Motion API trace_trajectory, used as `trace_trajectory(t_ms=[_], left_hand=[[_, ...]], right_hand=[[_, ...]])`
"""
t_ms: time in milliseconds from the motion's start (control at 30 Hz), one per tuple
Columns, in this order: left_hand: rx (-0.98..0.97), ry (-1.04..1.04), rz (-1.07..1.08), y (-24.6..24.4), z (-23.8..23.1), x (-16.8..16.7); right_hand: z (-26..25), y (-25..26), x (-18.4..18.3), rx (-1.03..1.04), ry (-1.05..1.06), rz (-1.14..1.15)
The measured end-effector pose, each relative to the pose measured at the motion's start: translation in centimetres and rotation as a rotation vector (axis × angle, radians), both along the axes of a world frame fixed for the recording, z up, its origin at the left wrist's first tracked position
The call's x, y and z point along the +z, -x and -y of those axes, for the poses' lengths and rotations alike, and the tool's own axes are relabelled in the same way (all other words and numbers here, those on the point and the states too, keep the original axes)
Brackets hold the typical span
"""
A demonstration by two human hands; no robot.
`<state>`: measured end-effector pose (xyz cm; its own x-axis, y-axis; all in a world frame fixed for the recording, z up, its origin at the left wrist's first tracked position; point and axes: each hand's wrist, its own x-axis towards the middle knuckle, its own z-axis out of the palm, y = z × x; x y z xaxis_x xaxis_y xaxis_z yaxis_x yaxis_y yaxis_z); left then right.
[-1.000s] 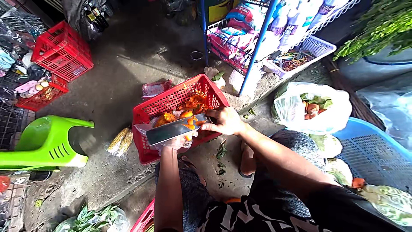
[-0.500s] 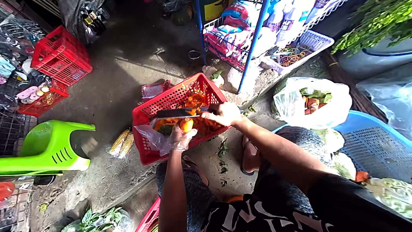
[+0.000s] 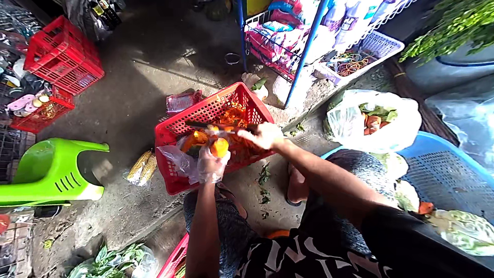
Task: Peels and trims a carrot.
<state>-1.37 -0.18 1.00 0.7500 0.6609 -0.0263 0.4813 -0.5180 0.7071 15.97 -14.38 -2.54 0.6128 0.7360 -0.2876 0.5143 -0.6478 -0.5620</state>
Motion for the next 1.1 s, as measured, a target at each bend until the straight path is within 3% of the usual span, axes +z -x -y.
trace_trajectory(t_ms=[67,167,300,400,500,700,767,900,1033,1100], left_hand=[[0.058,-0.051,0.029,0.3,0.4,0.0],[0.097,-0.131,0.004,-0.2,-0.1,-0.2],[-0.030,-0.143,0.164,-0.5,-1.0,-2.6],[-0.015,-0.111,0.073,0.2,0.0,-2.3],[-0.011,-0.167,-0.001,0.4,0.1,-2.4],[-0.031,-0.298,0.060,0.0,0.1,-3.3],[-0.051,-0.334,-0.028,-0.3,0.2,-3.0],[0.021,-0.230,-0.137,-1.3,1.6,0.0],[0.046,-0.120,-0.064,-1.6,0.3,-0.5],[0.017,0.062,-0.043,-1.7,-0.5,-0.9]], right_hand=[[-0.1,-1.0,0.1,-0.090,0.067,0.000],[0.2,0.4,1.3,-0.132,0.005,-0.005],[0.4,3.5,3.6,0.116,-0.177,0.072],[-0.2,4.8,3.8,0.234,-0.224,0.172],[-0.7,4.8,3.4,0.277,-0.198,0.213],[-0.4,4.4,2.3,0.293,-0.247,0.226],[-0.4,3.6,1.4,0.245,-0.238,0.189],[-0.4,-0.4,0.4,-0.014,0.066,0.012],[0.3,1.0,1.7,-0.075,-0.103,-0.019],[0.6,2.0,2.4,-0.009,-0.154,-0.005]])
